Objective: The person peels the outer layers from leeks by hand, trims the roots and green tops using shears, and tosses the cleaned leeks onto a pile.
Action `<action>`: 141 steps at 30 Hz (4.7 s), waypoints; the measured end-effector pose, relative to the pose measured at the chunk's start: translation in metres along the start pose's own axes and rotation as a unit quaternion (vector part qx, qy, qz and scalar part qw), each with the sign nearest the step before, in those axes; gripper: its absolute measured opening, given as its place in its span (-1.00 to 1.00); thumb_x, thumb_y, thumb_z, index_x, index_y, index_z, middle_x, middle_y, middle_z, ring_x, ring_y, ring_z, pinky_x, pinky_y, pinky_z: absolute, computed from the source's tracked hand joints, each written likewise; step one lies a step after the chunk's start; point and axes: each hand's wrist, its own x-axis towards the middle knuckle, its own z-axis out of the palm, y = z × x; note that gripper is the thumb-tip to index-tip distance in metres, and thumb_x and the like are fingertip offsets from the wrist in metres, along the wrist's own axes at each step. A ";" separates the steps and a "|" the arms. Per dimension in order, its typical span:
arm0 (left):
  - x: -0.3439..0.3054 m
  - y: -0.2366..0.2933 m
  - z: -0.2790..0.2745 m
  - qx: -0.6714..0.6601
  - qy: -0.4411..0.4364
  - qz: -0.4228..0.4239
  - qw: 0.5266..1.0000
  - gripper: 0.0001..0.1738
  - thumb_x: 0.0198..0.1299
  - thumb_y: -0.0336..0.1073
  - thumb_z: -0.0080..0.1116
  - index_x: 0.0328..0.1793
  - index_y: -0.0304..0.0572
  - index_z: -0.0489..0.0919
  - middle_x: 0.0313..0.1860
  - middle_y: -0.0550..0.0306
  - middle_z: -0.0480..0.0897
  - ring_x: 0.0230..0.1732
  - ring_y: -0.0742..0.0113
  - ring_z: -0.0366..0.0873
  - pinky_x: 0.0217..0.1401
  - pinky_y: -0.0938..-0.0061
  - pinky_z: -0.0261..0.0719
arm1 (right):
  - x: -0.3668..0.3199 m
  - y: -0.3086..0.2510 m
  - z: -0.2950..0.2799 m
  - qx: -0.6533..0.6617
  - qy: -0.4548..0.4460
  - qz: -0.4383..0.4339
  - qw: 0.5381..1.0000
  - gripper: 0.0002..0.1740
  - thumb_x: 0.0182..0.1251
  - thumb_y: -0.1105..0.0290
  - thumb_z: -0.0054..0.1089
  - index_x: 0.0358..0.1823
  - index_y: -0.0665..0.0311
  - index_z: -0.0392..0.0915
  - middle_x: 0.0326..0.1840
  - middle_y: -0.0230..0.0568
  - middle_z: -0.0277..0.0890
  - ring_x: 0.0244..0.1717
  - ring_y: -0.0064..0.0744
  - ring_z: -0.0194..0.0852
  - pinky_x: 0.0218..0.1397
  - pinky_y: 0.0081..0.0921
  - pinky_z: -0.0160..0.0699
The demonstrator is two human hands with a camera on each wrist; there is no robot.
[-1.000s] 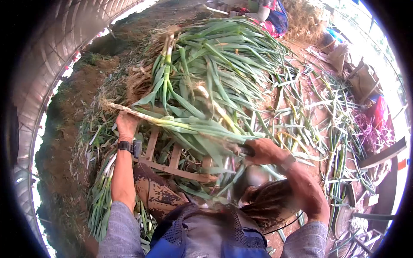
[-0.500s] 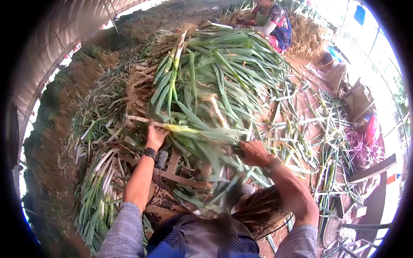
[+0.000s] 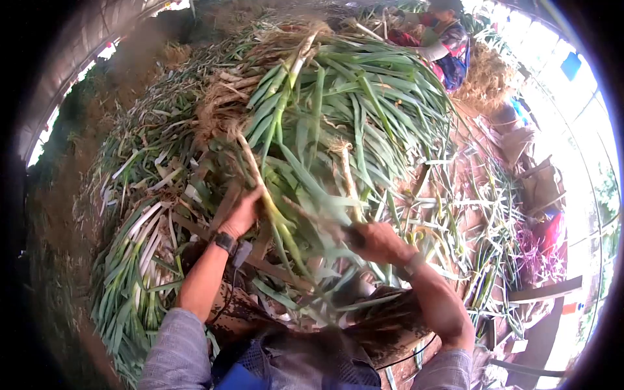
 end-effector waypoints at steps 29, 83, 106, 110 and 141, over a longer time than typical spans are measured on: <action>-0.007 -0.030 -0.031 0.524 0.360 0.373 0.676 -0.49 0.10 -0.34 0.37 0.16 -0.34 0.48 -0.13 0.05 0.60 -0.08 0.24 0.57 0.06 0.36 0.55 | -0.017 0.010 0.048 -0.150 -0.055 0.017 0.987 -0.67 0.17 0.15 0.24 -0.17 0.24 0.50 -0.47 -0.01 0.57 -0.38 0.12 0.55 -0.28 -0.01 0.44; -0.037 -0.031 0.013 0.249 -0.096 -0.004 0.964 -0.65 0.35 -0.07 0.06 -0.20 -0.19 0.66 -0.28 0.24 0.62 -0.19 0.44 0.53 -0.01 0.50 0.47 | 0.002 -0.017 0.020 -0.079 0.048 -0.083 0.992 -0.62 0.05 0.32 0.32 -0.08 0.24 0.52 -0.34 -0.08 0.60 -0.30 0.04 0.61 -0.29 -0.12 0.57; -0.088 0.208 -0.036 0.151 0.390 0.336 0.844 -0.54 0.40 0.18 0.02 -0.19 -0.08 0.50 -0.64 0.40 0.36 -0.75 0.61 0.26 -0.81 0.65 0.25 | -0.074 0.090 -0.006 -0.072 0.075 0.179 0.978 -0.62 0.01 0.16 0.37 -0.25 0.28 0.55 -0.45 0.01 0.56 -0.34 0.11 0.56 -0.27 -0.08 0.49; -0.148 0.356 -0.119 0.498 0.519 0.313 0.620 -0.43 0.46 0.16 -0.12 0.02 -0.25 0.57 -0.36 0.11 0.63 -0.43 0.23 0.60 -0.35 0.19 0.57 | -0.096 0.108 0.000 -0.095 0.036 0.210 0.972 -0.67 -0.01 0.12 0.30 -0.32 0.21 0.61 -0.43 0.00 0.60 -0.33 0.06 0.63 -0.23 -0.08 0.56; 0.167 -0.094 0.182 0.351 -0.029 0.046 0.935 -0.68 0.35 -0.14 0.13 0.03 -0.24 0.57 -0.15 0.20 0.63 -0.21 0.44 0.55 -0.23 0.47 0.55 | -0.086 0.118 -0.012 0.052 0.095 0.204 0.973 -0.71 0.04 0.22 0.28 -0.32 0.29 0.56 -0.42 0.07 0.59 -0.33 0.10 0.59 -0.23 -0.08 0.53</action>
